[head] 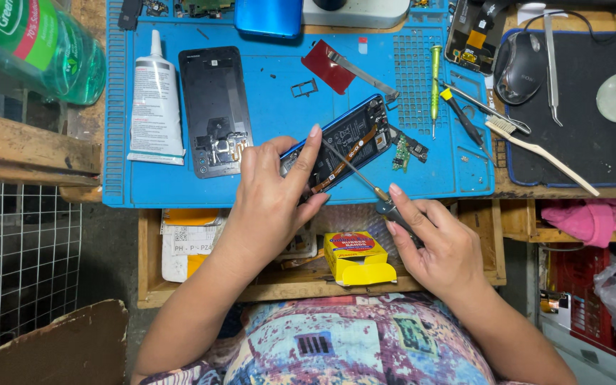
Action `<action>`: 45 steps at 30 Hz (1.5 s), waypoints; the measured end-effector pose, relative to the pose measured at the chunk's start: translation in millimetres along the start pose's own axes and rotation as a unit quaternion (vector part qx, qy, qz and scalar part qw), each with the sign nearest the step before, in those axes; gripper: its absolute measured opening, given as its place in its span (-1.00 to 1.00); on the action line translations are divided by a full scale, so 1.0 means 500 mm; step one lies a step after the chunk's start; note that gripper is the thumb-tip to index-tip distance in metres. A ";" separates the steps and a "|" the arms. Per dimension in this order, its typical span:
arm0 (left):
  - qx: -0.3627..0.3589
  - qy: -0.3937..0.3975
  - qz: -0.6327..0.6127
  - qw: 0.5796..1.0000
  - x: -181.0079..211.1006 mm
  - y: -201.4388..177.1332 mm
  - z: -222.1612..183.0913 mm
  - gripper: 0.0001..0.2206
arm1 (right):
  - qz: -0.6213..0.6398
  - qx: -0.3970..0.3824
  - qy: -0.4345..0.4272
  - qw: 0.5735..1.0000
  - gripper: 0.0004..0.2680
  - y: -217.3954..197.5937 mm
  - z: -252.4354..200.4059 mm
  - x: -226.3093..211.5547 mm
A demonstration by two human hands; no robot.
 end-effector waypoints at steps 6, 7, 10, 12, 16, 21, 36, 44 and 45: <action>-0.001 -0.003 0.009 1.000 -0.001 0.003 0.000 -0.17 | 0.002 0.000 0.009 1.000 -0.61 -0.001 -0.001 0.005; 0.000 -0.005 0.010 1.000 -0.001 0.004 0.000 -0.17 | 0.002 -0.001 0.011 1.000 -0.61 -0.001 -0.001 0.006; 0.000 -0.008 0.011 1.000 0.000 0.003 -0.001 -0.17 | 0.001 0.000 0.010 1.000 -0.61 -0.004 -0.002 0.007; 0.000 -0.010 0.013 1.000 0.000 0.004 -0.001 -0.17 | -0.002 -0.002 0.012 1.000 -0.61 -0.004 -0.003 0.009; 0.002 -0.006 0.015 1.000 0.001 0.003 0.000 -0.17 | 0.001 -0.004 0.023 1.000 -0.60 -0.006 -0.005 0.014; 0.002 -0.006 0.015 1.000 0.003 0.002 0.000 -0.17 | -0.005 -0.001 0.019 1.000 -0.61 -0.007 -0.005 0.013; 0.005 -0.001 0.018 1.000 0.004 0.003 -0.001 -0.16 | -0.003 -0.002 0.022 1.000 -0.60 -0.005 -0.009 0.019; 0.007 0.001 0.025 1.000 0.006 0.002 0.000 -0.17 | -0.003 -0.002 0.025 1.000 -0.60 -0.005 -0.009 0.020; 0.007 0.002 0.026 1.000 0.006 0.003 0.000 -0.17 | -0.003 0.000 0.026 1.000 -0.60 -0.006 -0.009 0.020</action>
Point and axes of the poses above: each hand's wrist, its own z-axis towards the middle knuckle, its own y-axis out of the palm, x = y × z, the point moved 9 cm from there along z, towards the middle knuckle, and after that the axes turned 7 degrees about -y, right-handed, at the moved point
